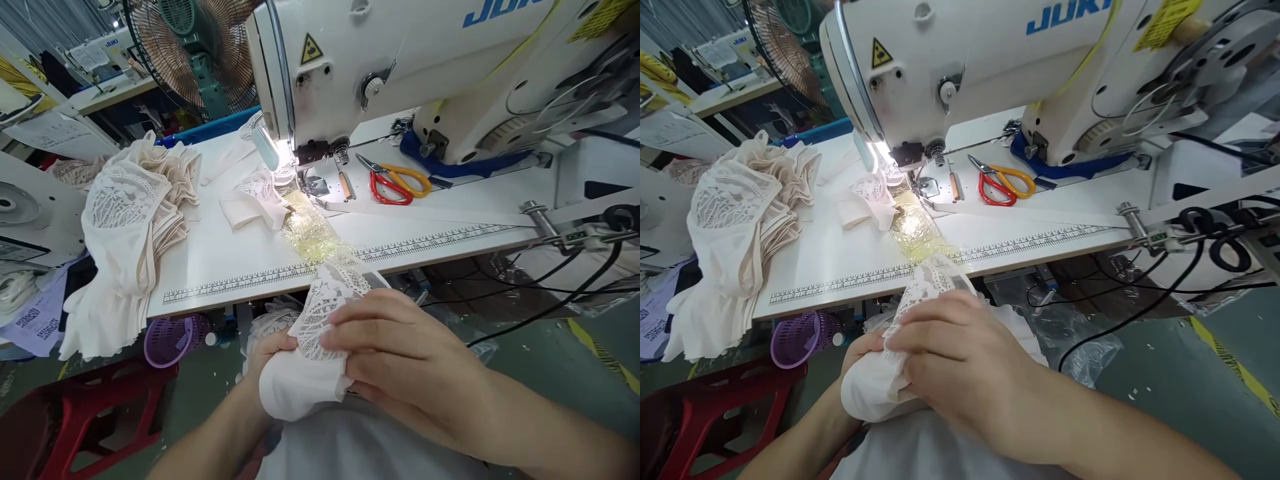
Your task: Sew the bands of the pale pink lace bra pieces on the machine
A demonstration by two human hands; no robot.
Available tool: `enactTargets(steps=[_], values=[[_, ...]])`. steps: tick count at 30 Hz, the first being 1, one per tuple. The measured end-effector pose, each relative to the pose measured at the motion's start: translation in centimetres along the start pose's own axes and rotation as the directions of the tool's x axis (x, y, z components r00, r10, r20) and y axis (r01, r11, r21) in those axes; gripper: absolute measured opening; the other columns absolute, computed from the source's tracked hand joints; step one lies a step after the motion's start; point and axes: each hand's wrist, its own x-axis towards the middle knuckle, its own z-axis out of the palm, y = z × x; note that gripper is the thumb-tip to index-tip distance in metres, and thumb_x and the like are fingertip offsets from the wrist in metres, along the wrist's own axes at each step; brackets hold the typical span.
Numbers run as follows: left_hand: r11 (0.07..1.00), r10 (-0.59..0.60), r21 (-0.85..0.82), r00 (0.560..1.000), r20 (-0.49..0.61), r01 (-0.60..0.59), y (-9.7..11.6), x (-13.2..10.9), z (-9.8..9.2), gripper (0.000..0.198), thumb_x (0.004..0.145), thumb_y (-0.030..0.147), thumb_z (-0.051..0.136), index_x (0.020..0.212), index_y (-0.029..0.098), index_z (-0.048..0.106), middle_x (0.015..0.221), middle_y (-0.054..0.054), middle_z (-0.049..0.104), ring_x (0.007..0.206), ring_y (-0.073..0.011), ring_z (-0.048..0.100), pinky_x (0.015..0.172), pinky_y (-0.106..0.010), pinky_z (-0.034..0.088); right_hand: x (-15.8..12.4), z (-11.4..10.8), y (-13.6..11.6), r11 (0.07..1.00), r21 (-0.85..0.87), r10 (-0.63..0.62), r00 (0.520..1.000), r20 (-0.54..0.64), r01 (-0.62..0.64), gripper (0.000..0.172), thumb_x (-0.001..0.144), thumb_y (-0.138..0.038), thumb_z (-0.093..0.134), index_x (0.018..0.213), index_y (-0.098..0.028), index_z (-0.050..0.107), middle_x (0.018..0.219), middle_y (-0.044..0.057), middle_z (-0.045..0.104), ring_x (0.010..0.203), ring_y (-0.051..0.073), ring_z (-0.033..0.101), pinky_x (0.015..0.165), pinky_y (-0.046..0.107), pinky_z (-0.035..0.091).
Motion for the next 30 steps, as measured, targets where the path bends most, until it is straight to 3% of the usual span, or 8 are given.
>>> enactTargets(steps=[3, 5, 7, 9, 11, 14, 23, 30], values=[[0.95, -0.232, -0.183, 0.965, 0.126, 0.253, 0.1, 0.3, -0.7, 0.035, 0.076, 0.043, 0.049, 0.085, 0.013, 0.064, 0.072, -0.007, 0.067, 0.068, -0.023, 0.066, 0.062, -0.036, 0.053, 0.5, -0.7, -0.1, 0.981, 0.182, 0.057, 0.997, 0.053, -0.066, 0.011, 0.081, -0.007, 0.053, 0.085, -0.017, 0.057, 0.091, 0.006, 0.067, 0.086, 0.014, 0.059, 0.08, 0.028, 0.047], [0.958, -0.247, -0.135, 0.966, 0.07, 0.255, 0.8, 0.2, -1.4, 0.032, 0.08, 0.04, 0.05, 0.097, 0.015, 0.062, 0.087, -0.008, 0.067, 0.076, -0.0216, 0.065, 0.067, -0.035, 0.053, 0.6, -1.1, -0.3, 0.962, 0.233, 0.129, 0.989, 0.068, -0.141, 0.012, 0.081, -0.007, 0.053, 0.082, -0.018, 0.057, 0.088, 0.005, 0.067, 0.084, 0.012, 0.061, 0.075, 0.023, 0.048], [0.99, -0.098, 0.097, 0.993, -0.066, 0.104, 2.2, -0.3, -2.0, 0.03, 0.086, 0.037, 0.046, 0.107, 0.019, 0.057, 0.1, -0.008, 0.065, 0.084, -0.0204, 0.063, 0.072, -0.035, 0.052, 0.6, -1.2, -0.6, 0.947, 0.255, 0.184, 0.98, 0.07, -0.196, 0.011, 0.081, -0.009, 0.053, 0.079, -0.019, 0.056, 0.085, 0.004, 0.068, 0.082, 0.011, 0.062, 0.072, 0.021, 0.049], [0.878, 0.231, 0.444, 0.97, -0.072, -0.176, 4.1, -1.3, -2.1, 0.028, 0.088, 0.034, 0.044, 0.11, 0.02, 0.055, 0.105, -0.009, 0.062, 0.093, -0.0209, 0.06, 0.079, -0.036, 0.05, 0.6, -1.0, -0.6, 0.934, 0.267, 0.225, 0.972, 0.073, -0.236, 0.011, 0.081, -0.011, 0.053, 0.076, -0.02, 0.055, 0.083, 0.004, 0.068, 0.079, 0.011, 0.063, 0.069, 0.021, 0.05], [0.62, 0.496, 0.633, 0.857, 0.141, -0.463, 6.0, -2.2, -1.5, 0.03, 0.085, 0.028, 0.052, 0.113, 0.019, 0.052, 0.105, -0.011, 0.061, 0.099, -0.0223, 0.056, 0.084, -0.037, 0.048, 0.6, -0.4, -0.5, 0.924, 0.282, 0.253, 0.966, 0.057, -0.259, 0.012, 0.081, -0.011, 0.052, 0.073, -0.019, 0.055, 0.081, 0.004, 0.068, 0.074, 0.011, 0.062, 0.065, 0.021, 0.049], [0.372, 0.581, 0.714, 0.749, 0.32, -0.593, 7.5, -2.6, 0.1, 0.029, 0.078, 0.018, 0.061, 0.106, 0.017, 0.052, 0.094, -0.009, 0.062, 0.09, -0.0195, 0.057, 0.076, -0.032, 0.05, 0.4, 0.7, -0.3, 0.911, 0.309, 0.288, 0.958, -0.001, -0.273, 0.015, 0.079, -0.007, 0.05, 0.071, -0.019, 0.054, 0.079, 0.003, 0.065, 0.071, 0.011, 0.06, 0.063, 0.021, 0.048], [0.533, 0.504, 0.659, 0.825, 0.258, -0.531, 6.6, -1.1, 1.1, 0.01, 0.081, 0.016, 0.058, 0.087, 0.019, 0.051, 0.079, -0.003, 0.057, 0.074, -0.0133, 0.054, 0.065, -0.026, 0.047, -0.1, 1.4, 0.5, 0.862, 0.363, 0.383, 0.924, -0.012, -0.353, 0.013, 0.076, -0.007, 0.052, 0.073, -0.018, 0.059, 0.083, 0.004, 0.063, 0.073, 0.01, 0.059, 0.06, 0.019, 0.048], [0.491, 0.533, 0.678, 0.804, 0.262, -0.546, 6.7, -0.6, 1.3, 0.014, 0.079, 0.011, 0.058, 0.088, 0.019, 0.05, 0.081, -0.004, 0.057, 0.076, -0.0135, 0.056, 0.066, -0.026, 0.049, 0.0, 1.4, 1.1, 0.862, 0.37, 0.38, 0.925, -0.022, -0.345, 0.017, 0.077, -0.005, 0.048, 0.073, -0.017, 0.06, 0.084, 0.005, 0.064, 0.076, 0.011, 0.06, 0.066, 0.02, 0.05]])
